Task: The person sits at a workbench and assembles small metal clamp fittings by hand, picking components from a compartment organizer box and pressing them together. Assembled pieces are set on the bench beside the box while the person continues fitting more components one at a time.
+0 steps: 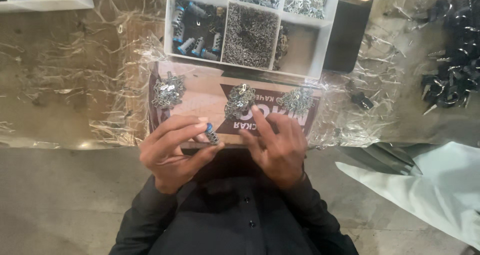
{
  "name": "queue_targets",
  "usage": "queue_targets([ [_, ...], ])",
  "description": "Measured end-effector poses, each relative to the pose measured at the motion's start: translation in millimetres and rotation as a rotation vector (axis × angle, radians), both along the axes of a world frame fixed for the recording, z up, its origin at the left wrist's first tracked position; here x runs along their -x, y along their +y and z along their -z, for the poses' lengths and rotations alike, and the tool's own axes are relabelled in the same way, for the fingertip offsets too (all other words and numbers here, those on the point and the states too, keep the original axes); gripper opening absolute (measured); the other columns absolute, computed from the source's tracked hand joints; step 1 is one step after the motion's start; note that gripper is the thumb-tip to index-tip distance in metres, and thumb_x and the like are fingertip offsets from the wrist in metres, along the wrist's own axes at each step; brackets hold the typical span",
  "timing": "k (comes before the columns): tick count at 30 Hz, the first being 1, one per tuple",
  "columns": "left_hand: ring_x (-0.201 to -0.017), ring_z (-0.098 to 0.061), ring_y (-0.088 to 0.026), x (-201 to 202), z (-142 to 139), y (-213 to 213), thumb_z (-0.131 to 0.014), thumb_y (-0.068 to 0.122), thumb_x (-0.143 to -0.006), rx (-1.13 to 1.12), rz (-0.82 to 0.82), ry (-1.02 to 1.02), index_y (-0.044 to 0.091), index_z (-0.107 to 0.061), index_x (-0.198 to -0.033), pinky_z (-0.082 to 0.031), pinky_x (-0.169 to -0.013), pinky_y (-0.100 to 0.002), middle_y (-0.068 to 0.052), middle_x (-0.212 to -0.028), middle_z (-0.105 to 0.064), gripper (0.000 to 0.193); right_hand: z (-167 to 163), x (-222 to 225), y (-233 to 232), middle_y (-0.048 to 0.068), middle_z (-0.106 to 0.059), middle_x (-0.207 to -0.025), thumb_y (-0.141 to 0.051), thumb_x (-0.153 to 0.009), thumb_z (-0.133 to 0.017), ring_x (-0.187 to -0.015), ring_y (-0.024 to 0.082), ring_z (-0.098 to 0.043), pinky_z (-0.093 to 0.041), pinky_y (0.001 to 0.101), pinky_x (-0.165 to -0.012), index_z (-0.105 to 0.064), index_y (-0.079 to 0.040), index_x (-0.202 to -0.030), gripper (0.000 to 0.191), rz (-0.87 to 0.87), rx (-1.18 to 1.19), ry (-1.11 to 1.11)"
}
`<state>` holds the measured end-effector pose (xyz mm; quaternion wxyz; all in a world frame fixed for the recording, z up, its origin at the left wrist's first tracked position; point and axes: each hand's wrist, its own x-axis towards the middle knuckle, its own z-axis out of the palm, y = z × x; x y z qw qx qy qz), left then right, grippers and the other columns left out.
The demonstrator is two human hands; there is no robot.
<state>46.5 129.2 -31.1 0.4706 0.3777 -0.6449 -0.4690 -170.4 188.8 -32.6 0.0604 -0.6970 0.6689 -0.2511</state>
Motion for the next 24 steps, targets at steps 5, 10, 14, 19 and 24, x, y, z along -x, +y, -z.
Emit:
queue_targets([
  [5,-0.091,-0.071,-0.014,7,-4,0,-0.091,0.006,-0.081,0.086,0.025,-0.006,0.001,-0.071,-0.115,-0.062,-0.077,-0.027,-0.014,-0.115,-0.071,0.04,9,14,11,0.011,-0.059,-0.109,-0.042,-0.086,-0.084,-0.09,0.027,-0.056,-0.048,0.0412,-0.073,-0.069,-0.003,-0.129,0.06,-0.146,0.047,0.06],
  [10,-0.097,-0.073,-0.021,22,-9,-2,-0.091,0.007,-0.082,0.122,0.149,-0.012,0.003,-0.07,-0.119,-0.062,-0.081,-0.03,-0.013,-0.118,-0.071,0.042,25,27,24,0.004,-0.065,-0.103,-0.013,-0.09,-0.081,-0.088,0.023,-0.063,-0.052,0.0388,-0.076,-0.071,-0.008,-0.112,0.025,-0.322,0.266,-0.151],
  [14,-0.094,-0.072,-0.019,35,-8,1,-0.092,0.009,-0.082,0.11,0.211,-0.023,0.006,-0.07,-0.119,-0.061,-0.079,-0.029,-0.011,-0.117,-0.072,0.044,29,13,34,0.007,-0.069,-0.099,0.0,-0.093,-0.078,-0.082,0.023,-0.07,-0.057,0.033,-0.072,-0.065,-0.004,-0.105,0.019,-0.082,0.208,-0.723],
  [19,-0.095,-0.073,-0.019,34,-5,1,-0.092,0.007,-0.082,0.07,0.175,-0.03,0.005,-0.07,-0.119,-0.063,-0.08,-0.029,-0.012,-0.118,-0.071,0.044,25,16,31,0.006,-0.069,-0.1,-0.002,-0.09,-0.081,-0.085,0.025,-0.069,-0.056,0.035,-0.075,-0.067,-0.005,-0.106,0.021,0.006,0.273,-0.387],
  [24,-0.095,-0.073,-0.019,24,1,-4,-0.092,0.005,-0.081,0.052,0.095,-0.066,0.004,-0.071,-0.117,-0.062,-0.081,-0.03,-0.016,-0.115,-0.072,0.042,22,31,32,0.006,-0.067,-0.106,-0.011,-0.086,-0.087,-0.091,0.025,-0.066,-0.051,0.0387,-0.08,-0.072,-0.006,-0.109,0.028,-0.167,0.198,-0.106],
])
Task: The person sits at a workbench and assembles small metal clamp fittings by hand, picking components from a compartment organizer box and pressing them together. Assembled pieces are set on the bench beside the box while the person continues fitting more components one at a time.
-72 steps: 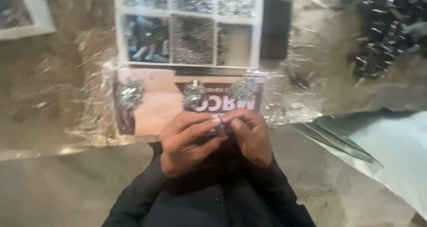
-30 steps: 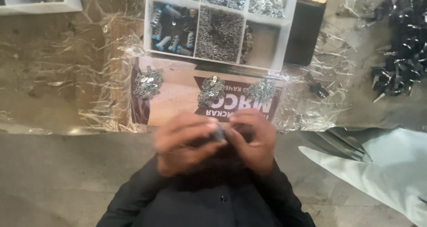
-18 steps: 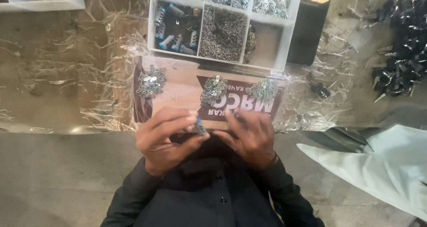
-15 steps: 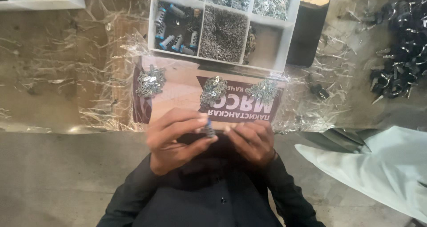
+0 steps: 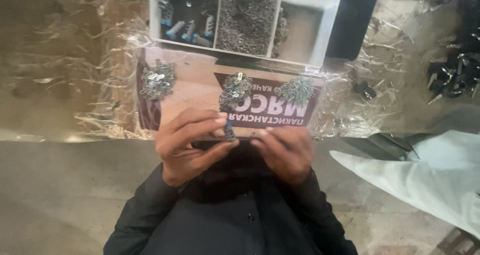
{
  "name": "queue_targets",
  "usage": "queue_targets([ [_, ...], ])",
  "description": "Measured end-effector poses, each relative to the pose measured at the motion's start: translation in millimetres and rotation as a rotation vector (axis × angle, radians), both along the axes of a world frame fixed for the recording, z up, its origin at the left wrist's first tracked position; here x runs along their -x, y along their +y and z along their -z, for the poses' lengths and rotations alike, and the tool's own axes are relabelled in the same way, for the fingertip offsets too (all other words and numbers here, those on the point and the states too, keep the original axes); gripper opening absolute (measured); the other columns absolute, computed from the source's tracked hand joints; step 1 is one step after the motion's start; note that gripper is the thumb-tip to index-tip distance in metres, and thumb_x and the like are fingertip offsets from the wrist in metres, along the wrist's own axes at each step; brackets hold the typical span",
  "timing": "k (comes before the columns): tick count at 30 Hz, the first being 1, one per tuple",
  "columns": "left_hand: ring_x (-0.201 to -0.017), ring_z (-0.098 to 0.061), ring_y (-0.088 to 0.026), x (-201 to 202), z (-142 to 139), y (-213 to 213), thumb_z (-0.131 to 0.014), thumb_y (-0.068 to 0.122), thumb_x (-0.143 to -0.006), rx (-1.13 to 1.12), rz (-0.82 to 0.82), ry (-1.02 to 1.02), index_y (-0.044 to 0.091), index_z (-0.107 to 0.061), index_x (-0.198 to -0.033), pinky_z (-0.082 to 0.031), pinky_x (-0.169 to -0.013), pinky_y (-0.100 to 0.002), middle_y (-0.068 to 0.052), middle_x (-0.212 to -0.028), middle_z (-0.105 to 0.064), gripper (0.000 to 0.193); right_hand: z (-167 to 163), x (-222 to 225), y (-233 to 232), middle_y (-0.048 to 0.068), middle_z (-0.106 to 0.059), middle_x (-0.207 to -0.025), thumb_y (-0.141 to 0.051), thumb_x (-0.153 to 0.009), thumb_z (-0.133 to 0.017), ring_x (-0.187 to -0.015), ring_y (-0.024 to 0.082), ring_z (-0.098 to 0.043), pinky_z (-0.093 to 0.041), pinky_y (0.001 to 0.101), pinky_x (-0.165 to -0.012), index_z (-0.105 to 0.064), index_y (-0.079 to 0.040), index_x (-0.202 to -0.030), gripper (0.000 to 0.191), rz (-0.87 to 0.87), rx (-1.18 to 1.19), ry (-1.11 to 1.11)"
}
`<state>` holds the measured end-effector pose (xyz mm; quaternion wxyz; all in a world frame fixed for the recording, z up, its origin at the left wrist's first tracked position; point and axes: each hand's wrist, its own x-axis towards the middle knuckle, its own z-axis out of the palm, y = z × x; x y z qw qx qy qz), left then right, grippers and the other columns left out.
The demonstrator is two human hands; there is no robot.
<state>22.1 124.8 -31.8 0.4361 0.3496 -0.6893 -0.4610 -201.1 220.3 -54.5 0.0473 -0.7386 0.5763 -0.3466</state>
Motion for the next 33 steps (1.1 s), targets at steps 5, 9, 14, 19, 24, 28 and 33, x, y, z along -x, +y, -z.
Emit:
queue_targets([
  [5,-0.095,-0.072,-0.022,7,2,1,-0.093,0.006,-0.079,0.039,0.068,0.001,0.003,-0.07,-0.115,-0.06,-0.076,-0.029,-0.015,-0.112,-0.071,0.043,9,10,1,0.004,-0.067,-0.103,-0.004,-0.085,-0.078,-0.088,0.023,-0.066,-0.051,0.0395,-0.077,-0.076,-0.008,-0.104,0.02,-0.164,0.03,0.011],
  [9,-0.086,-0.071,-0.017,21,2,7,-0.094,0.007,-0.077,0.0,0.131,0.039,0.004,-0.072,-0.114,-0.06,-0.073,-0.028,-0.013,-0.11,-0.073,0.043,12,6,20,0.008,-0.071,-0.101,0.0,-0.091,-0.078,-0.086,0.021,-0.07,-0.056,0.0329,-0.076,-0.071,-0.002,-0.101,0.013,-0.064,-0.269,-0.882],
  [14,-0.087,-0.072,-0.019,28,4,8,-0.091,0.009,-0.078,-0.069,0.219,0.082,0.003,-0.071,-0.116,-0.06,-0.074,-0.029,-0.013,-0.112,-0.072,0.044,19,3,31,0.015,-0.07,-0.1,0.007,-0.088,-0.077,-0.086,0.023,-0.07,-0.057,0.0358,-0.077,-0.073,0.002,-0.098,0.011,-0.137,-0.662,-1.751],
  [19,-0.092,-0.073,-0.021,27,5,5,-0.092,0.011,-0.079,-0.013,0.237,0.081,0.005,-0.07,-0.115,-0.06,-0.078,-0.029,-0.012,-0.113,-0.071,0.043,8,6,21,0.015,-0.071,-0.102,0.009,-0.085,-0.079,-0.092,0.023,-0.072,-0.059,0.0324,-0.08,-0.072,0.0,-0.101,0.02,-0.018,-0.418,-1.195],
  [24,-0.09,-0.072,-0.018,23,0,5,-0.092,0.012,-0.081,-0.092,0.247,0.062,0.005,-0.071,-0.118,-0.061,-0.078,-0.028,-0.011,-0.117,-0.073,0.042,-22,0,10,0.012,-0.073,-0.101,0.01,-0.082,-0.081,-0.09,0.025,-0.074,-0.06,0.0327,-0.075,-0.067,-0.005,-0.099,0.027,0.132,0.001,-0.578],
  [28,-0.096,-0.073,-0.021,23,-1,6,-0.09,0.011,-0.083,-0.087,0.252,0.093,0.005,-0.071,-0.12,-0.062,-0.081,-0.029,-0.011,-0.119,-0.072,0.043,-33,-9,-3,0.01,-0.075,-0.1,0.01,-0.081,-0.079,-0.087,0.024,-0.074,-0.061,0.0355,-0.078,-0.066,-0.004,-0.101,0.028,0.064,-0.019,-0.614],
  [33,-0.089,-0.073,-0.017,19,-2,9,-0.091,0.009,-0.081,-0.133,0.234,0.077,0.006,-0.072,-0.12,-0.062,-0.077,-0.027,-0.01,-0.117,-0.072,0.044,-37,-16,-8,0.008,-0.074,-0.1,0.007,-0.08,-0.082,-0.087,0.024,-0.07,-0.058,0.0329,-0.077,-0.067,-0.006,-0.1,0.028,0.048,-0.037,-0.533],
])
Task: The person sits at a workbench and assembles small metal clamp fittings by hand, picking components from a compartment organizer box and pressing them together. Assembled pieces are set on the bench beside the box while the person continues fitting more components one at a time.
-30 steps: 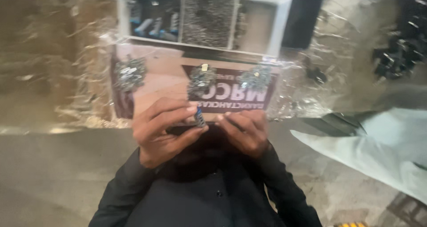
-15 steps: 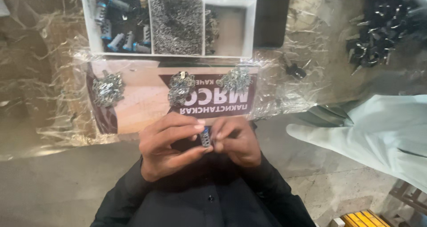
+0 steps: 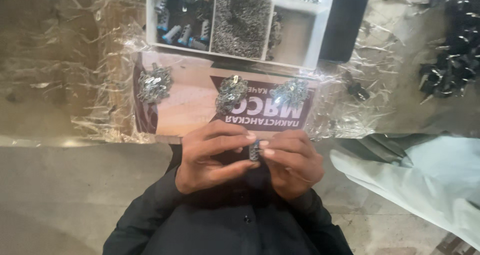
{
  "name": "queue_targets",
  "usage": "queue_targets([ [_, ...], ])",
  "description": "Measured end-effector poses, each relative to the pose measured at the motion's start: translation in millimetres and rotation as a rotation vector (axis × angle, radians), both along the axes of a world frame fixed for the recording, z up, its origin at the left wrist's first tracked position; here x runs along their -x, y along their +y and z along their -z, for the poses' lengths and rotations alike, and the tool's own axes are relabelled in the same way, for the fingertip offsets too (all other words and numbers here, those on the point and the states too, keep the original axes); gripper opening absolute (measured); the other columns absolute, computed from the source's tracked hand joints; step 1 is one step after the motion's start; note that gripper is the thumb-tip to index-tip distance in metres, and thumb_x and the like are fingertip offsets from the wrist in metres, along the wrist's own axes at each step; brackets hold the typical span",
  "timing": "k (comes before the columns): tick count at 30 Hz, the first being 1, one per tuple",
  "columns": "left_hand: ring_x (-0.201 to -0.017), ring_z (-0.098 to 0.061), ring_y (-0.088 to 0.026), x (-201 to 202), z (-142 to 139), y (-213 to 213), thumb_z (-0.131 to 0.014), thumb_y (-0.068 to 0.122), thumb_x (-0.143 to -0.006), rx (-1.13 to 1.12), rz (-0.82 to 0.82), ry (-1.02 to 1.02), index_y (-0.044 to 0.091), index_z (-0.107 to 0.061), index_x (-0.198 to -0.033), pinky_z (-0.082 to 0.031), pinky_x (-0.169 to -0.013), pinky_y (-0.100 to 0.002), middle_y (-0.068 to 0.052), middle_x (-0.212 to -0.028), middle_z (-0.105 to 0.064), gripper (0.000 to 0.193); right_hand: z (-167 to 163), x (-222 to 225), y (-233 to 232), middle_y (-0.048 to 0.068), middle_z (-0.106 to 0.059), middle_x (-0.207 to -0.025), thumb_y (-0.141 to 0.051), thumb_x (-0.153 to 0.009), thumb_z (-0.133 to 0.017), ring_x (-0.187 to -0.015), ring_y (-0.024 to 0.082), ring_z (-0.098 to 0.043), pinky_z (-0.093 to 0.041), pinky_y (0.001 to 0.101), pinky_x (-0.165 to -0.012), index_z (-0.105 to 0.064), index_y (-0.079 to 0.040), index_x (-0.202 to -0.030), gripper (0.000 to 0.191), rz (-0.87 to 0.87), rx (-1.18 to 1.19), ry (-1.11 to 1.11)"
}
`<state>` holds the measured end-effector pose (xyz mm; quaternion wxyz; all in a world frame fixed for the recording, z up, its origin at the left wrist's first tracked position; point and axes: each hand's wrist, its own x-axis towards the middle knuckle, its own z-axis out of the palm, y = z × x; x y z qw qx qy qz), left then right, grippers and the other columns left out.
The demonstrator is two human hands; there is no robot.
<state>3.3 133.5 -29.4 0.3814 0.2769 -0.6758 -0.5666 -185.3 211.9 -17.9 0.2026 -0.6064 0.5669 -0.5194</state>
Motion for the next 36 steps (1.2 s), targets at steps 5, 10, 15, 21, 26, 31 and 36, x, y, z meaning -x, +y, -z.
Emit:
queue_targets([
  [5,-0.086,-0.07,-0.015,6,-4,0,-0.093,0.009,-0.075,0.042,-0.008,-0.032,0.008,-0.072,-0.119,-0.06,-0.075,-0.027,-0.009,-0.114,-0.072,0.048,-2,8,0,0.009,-0.074,-0.1,0.006,-0.076,-0.083,-0.087,0.023,-0.069,-0.056,0.0325,-0.076,-0.069,-0.006,-0.101,0.031,-0.051,0.006,-0.038],
  [10,-0.086,-0.071,-0.014,12,-8,-2,-0.092,0.008,-0.076,0.01,0.031,-0.017,0.009,-0.073,-0.12,-0.061,-0.073,-0.026,-0.008,-0.113,-0.072,0.048,-6,9,1,0.006,-0.075,-0.101,0.006,-0.076,-0.085,-0.087,0.022,-0.067,-0.057,0.0318,-0.078,-0.07,-0.008,-0.099,0.031,0.019,-0.001,-0.045],
  [15,-0.088,-0.072,-0.015,12,-9,-1,-0.092,0.007,-0.076,0.061,-0.013,-0.068,0.01,-0.074,-0.117,-0.061,-0.075,-0.026,-0.008,-0.113,-0.073,0.045,-7,7,1,0.006,-0.074,-0.101,0.005,-0.075,-0.085,-0.089,0.024,-0.068,-0.056,0.0329,-0.08,-0.072,-0.008,-0.1,0.03,0.04,-0.004,0.077],
  [21,-0.101,-0.073,-0.021,6,-1,-3,-0.09,0.008,-0.078,0.112,-0.018,-0.052,0.01,-0.072,-0.121,-0.062,-0.084,-0.03,-0.009,-0.117,-0.072,0.046,0,10,12,0.01,-0.072,-0.108,0.003,-0.092,-0.076,-0.095,0.019,-0.071,-0.056,0.0288,-0.085,-0.072,-0.002,-0.11,0.019,-0.001,-0.278,-0.253],
  [26,-0.095,-0.073,-0.019,5,4,-1,-0.091,0.007,-0.079,0.054,-0.01,0.002,0.009,-0.072,-0.12,-0.063,-0.079,-0.03,-0.008,-0.12,-0.073,0.045,7,9,23,0.009,-0.073,-0.109,-0.005,-0.099,-0.07,-0.099,0.015,-0.069,-0.056,0.028,-0.088,-0.069,0.005,-0.118,0.021,0.041,-0.432,-0.553],
  [31,-0.098,-0.073,-0.023,8,5,-1,-0.092,0.008,-0.078,0.158,-0.018,0.001,0.01,-0.071,-0.119,-0.06,-0.083,-0.034,-0.008,-0.119,-0.073,0.046,16,9,24,0.009,-0.074,-0.105,0.0,-0.093,-0.072,-0.096,0.014,-0.07,-0.057,0.0289,-0.086,-0.067,0.003,-0.112,0.021,-0.001,-0.591,-0.777],
  [36,-0.096,-0.074,-0.024,9,2,-3,-0.093,0.008,-0.076,0.168,0.037,-0.008,0.008,-0.072,-0.117,-0.061,-0.082,-0.034,-0.009,-0.115,-0.073,0.046,18,18,19,0.01,-0.073,-0.104,0.004,-0.094,-0.073,-0.096,0.014,-0.068,-0.056,0.0297,-0.086,-0.067,0.002,-0.109,0.016,-0.124,-0.61,-0.967],
])
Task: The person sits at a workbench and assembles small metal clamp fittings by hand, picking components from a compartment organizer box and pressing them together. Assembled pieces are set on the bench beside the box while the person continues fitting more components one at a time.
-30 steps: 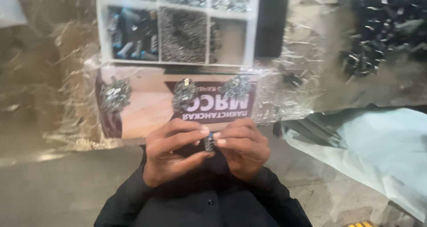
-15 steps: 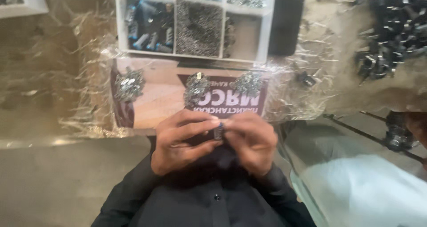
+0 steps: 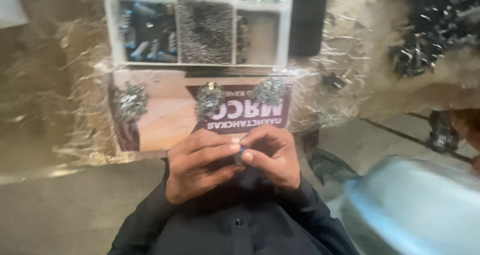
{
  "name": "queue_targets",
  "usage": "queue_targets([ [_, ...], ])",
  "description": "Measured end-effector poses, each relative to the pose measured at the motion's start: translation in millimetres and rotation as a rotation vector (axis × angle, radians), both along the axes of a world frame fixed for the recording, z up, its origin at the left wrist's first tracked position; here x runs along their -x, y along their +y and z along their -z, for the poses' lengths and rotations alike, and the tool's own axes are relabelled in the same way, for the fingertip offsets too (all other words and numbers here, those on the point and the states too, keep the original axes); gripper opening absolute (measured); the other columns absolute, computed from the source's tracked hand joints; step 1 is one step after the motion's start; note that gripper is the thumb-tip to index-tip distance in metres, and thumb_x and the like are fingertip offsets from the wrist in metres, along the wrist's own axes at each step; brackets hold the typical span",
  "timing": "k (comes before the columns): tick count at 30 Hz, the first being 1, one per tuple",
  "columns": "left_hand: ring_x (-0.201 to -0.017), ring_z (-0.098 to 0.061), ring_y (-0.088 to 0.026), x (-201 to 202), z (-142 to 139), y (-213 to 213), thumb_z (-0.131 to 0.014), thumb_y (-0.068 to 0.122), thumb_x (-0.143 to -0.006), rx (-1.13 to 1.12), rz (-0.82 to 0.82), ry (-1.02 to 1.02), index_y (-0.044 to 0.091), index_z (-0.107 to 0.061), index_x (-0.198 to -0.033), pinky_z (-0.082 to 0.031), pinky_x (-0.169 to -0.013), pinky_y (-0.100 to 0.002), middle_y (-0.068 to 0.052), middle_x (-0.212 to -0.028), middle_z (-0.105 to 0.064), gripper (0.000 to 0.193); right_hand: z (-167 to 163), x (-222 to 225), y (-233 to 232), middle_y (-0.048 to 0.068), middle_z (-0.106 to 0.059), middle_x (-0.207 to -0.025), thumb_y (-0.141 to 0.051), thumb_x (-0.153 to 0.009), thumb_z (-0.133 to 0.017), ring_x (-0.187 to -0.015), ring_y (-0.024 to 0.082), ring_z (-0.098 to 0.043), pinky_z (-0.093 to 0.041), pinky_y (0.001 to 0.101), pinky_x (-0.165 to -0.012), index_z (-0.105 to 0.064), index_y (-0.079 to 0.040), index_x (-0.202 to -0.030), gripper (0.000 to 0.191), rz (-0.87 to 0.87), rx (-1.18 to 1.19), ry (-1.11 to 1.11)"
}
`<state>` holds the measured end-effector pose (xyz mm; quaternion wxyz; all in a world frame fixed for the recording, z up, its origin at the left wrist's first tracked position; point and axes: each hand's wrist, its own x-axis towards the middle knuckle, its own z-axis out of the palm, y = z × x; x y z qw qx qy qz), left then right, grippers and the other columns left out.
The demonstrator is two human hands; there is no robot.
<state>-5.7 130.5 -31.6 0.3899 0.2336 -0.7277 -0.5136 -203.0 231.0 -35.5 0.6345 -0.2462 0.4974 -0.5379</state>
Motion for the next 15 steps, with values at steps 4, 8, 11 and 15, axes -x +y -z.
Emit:
queue_targets([
  [4,-0.098,-0.075,-0.025,6.1,0.2,0.4,-0.093,0.006,-0.075,0.03,-0.01,0.056,0.007,-0.072,-0.115,-0.061,-0.082,-0.034,-0.009,-0.113,-0.072,0.045,-5.6,4.0,-0.5,0.008,-0.071,-0.107,0.006,-0.094,-0.072,-0.098,0.015,-0.069,-0.056,0.0306,-0.086,-0.066,-0.001,-0.11,0.018,-0.045,0.017,-0.114],
  [8,-0.098,-0.075,-0.025,10.0,-1.4,1.1,-0.093,0.006,-0.075,0.046,-0.024,0.047,0.007,-0.072,-0.115,-0.062,-0.081,-0.033,-0.008,-0.111,-0.072,0.045,-6.3,6.2,-1.5,0.01,-0.072,-0.106,0.008,-0.095,-0.073,-0.099,0.016,-0.069,-0.056,0.0317,-0.087,-0.067,0.001,-0.11,0.018,-0.053,0.027,-0.114],
  [11,-0.096,-0.074,-0.024,10.6,-3.7,-0.2,-0.093,0.007,-0.075,0.062,-0.029,0.021,0.007,-0.071,-0.115,-0.061,-0.08,-0.033,-0.008,-0.11,-0.072,0.045,-3.9,4.1,-1.2,0.009,-0.071,-0.11,0.007,-0.095,-0.072,-0.104,0.015,-0.068,-0.055,0.0314,-0.091,-0.066,0.001,-0.11,0.017,-0.046,0.044,-0.084],
  [15,-0.092,-0.073,-0.023,11.0,-5.1,-1.3,-0.094,0.007,-0.075,0.093,-0.047,-0.021,0.007,-0.071,-0.115,-0.059,-0.078,-0.033,-0.008,-0.109,-0.073,0.046,-1.9,-0.2,0.0,0.01,-0.071,-0.112,0.006,-0.096,-0.073,-0.106,0.017,-0.068,-0.054,0.0318,-0.095,-0.067,0.001,-0.115,0.021,-0.005,0.208,0.136],
])
